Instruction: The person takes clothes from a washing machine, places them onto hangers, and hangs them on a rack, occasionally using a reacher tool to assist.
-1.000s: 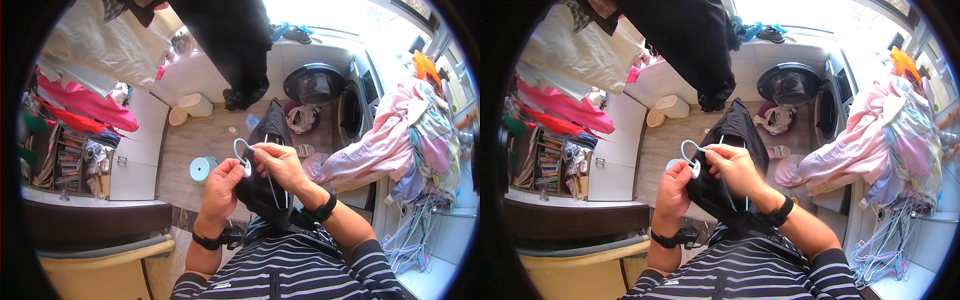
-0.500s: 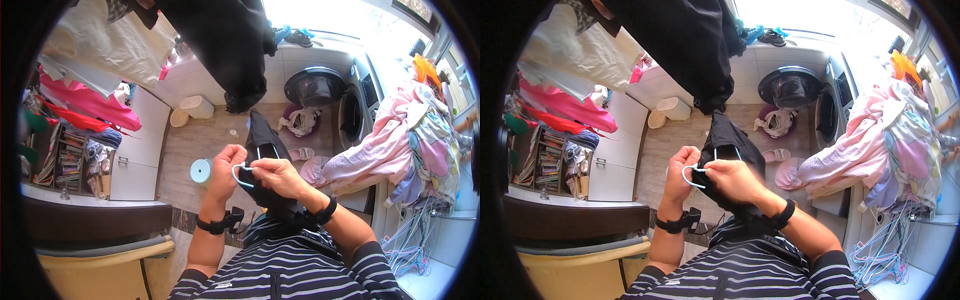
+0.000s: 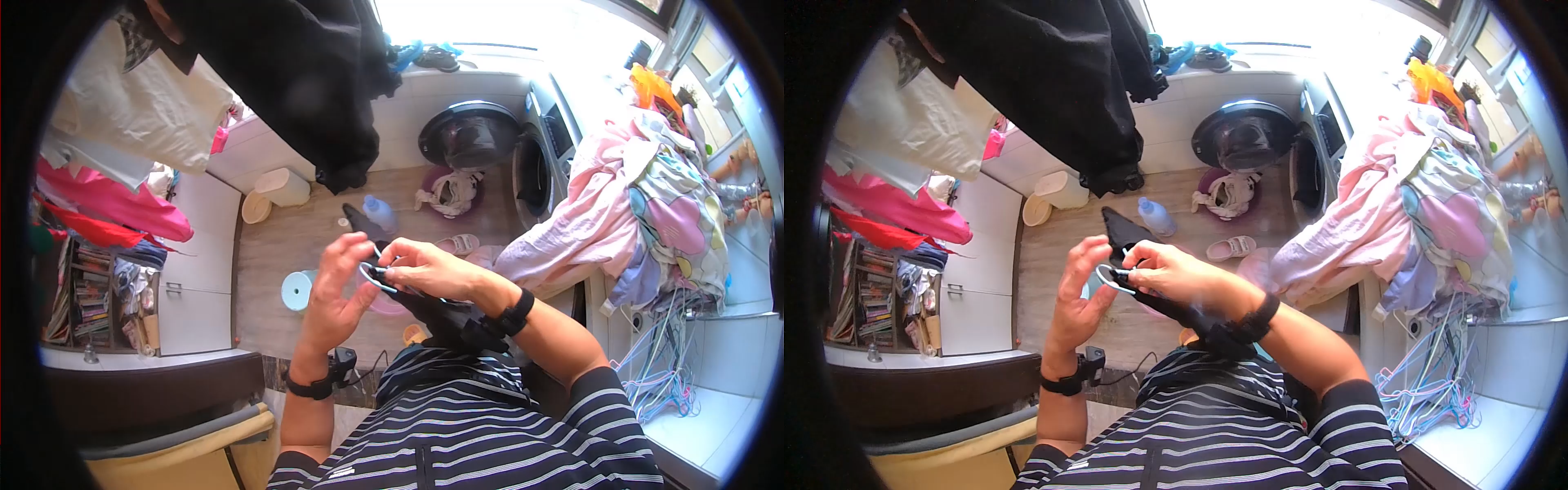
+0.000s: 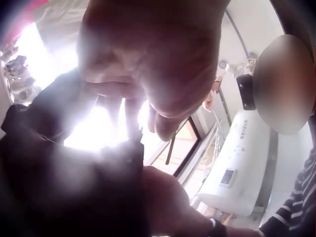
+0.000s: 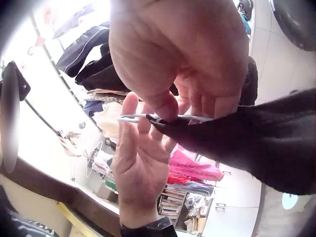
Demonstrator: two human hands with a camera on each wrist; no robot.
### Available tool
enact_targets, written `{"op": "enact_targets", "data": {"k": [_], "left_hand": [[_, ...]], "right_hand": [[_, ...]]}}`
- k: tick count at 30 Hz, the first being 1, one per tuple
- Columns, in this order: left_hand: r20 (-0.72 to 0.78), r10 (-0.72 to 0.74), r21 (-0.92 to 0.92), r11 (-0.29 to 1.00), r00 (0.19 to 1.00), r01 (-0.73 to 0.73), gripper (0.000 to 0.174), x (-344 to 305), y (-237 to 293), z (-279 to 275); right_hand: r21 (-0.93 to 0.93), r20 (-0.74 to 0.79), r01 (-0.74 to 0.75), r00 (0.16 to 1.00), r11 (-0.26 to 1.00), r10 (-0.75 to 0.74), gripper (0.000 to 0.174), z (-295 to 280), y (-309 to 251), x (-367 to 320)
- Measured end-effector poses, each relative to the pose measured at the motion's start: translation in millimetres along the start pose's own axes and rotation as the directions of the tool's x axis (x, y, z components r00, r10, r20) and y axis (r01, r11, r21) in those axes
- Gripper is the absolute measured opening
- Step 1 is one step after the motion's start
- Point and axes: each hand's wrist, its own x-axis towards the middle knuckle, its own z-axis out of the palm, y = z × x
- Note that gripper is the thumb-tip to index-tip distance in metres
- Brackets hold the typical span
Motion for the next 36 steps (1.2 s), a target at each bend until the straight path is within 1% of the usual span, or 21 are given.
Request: {"op": "enact_targets", "data": {"k": [1,2,5,6,9,10,11,13,15,16,19,20,21,23,25,27,28,31,33,35,36], "left_hand": [[0.069,0.122,0.040,0.991,0.990,-0.125,0.026,5,9,-3],[0.164,-0.065,-0.158,0.983,0.984,0.091,0.020,6,14,-7],[0.259,0.040,-0.103,0.995,0.965,-0.014,0.014,17,2,-17],[0.217,0.035,-0.096,0.995,0.976,-0.014,0.010,21,8,-14],[0.100,-0.028,-0.121,0.992,0.995,0.040,0.011,27,11,-10],[0.054,0.002,-0.130,0.991,0.999,0.005,0.014,29,7,-9],[0.032,-0.002,-0.121,0.993,0.999,0.006,0.016,32,8,-10],[-0.012,-0.015,-0.100,0.995,1.000,0.014,0.021,37,12,-13],[0.005,-0.021,-0.095,0.995,1.000,0.022,0.021,42,13,-10],[0.027,-0.017,-0.079,0.997,0.999,0.019,0.020,46,15,-8],[0.054,-0.008,-0.106,0.994,0.998,0.014,0.015,56,14,-6],[0.061,-0.022,-0.120,0.992,0.998,0.029,0.016,57,15,-7],[0.068,-0.035,-0.136,0.990,0.997,0.044,0.016,59,16,-7],[0.086,-0.069,-0.172,0.982,0.994,0.083,0.017,64,25,-8],[0.077,-0.050,-0.191,0.980,0.996,0.064,0.018,76,34,-5],[0.049,-0.045,-0.223,0.973,0.998,0.054,0.017,85,39,-7],[0.028,-0.021,-0.215,0.976,0.999,0.027,0.017,90,43,-7],[-0.014,0.014,-0.181,0.983,1.000,-0.016,0.015,101,57,-8],[-0.045,0.035,-0.137,0.990,0.998,-0.041,0.015,109,67,-6],[-0.068,0.120,-0.094,0.988,0.990,-0.126,0.014,116,72,3],[-0.076,0.161,-0.070,0.984,0.984,-0.167,0.013,120,73,8]], "right_hand": [[-0.024,0.043,-0.015,0.999,1.000,0.016,0.025,-2,0,0],[0.030,0.077,-0.014,0.997,0.999,0.012,0.026,-4,5,2],[0.015,0.148,-0.028,0.989,0.999,0.026,0.028,-8,-9,-10],[0.007,0.177,-0.045,0.983,0.999,0.043,0.035,-13,-10,-14],[-0.160,0.127,0.026,0.992,0.987,-0.006,0.046,-37,-2,-41],[-0.159,0.158,-0.011,0.987,0.987,0.036,0.050,-50,2,-52],[-0.310,0.181,0.014,0.983,0.950,0.044,0.045,-64,11,-63],[-0.414,0.097,-0.113,0.981,0.903,0.168,0.035,-68,18,-92],[-0.375,0.063,-0.257,0.952,0.891,0.301,0.028,-63,21,-104],[-0.406,0.102,-0.050,0.990,0.912,0.100,0.024,-65,27,-106],[-0.348,-0.176,-0.099,0.984,0.932,0.039,0.020,-75,15,-109],[-0.414,-0.260,0.053,0.950,0.909,-0.173,0.018,-83,14,-108],[-0.475,-0.377,0.111,0.871,0.873,-0.316,0.015,-93,13,-104],[-0.571,-0.474,0.024,0.806,0.820,-0.354,0.016,-103,13,-98],[-0.672,-0.437,-0.133,0.865,0.729,-0.245,0.024,-102,7,-99],[-0.516,-0.432,0.020,0.857,0.857,-0.280,0.034,-103,-7,-105],[-0.496,-0.371,0.065,0.886,0.866,-0.278,0.039,-103,-23,-112],[-0.518,-0.047,0.062,0.994,0.853,-0.100,0.043,-91,-55,-132],[-0.612,0.085,0.142,0.990,0.778,-0.114,0.045,-56,-81,-146],[-0.573,0.213,0.194,0.973,0.796,-0.085,0.047,-42,-55,-141],[-0.565,0.244,0.202,0.967,0.800,-0.072,0.047,-29,-64,-143]]}}
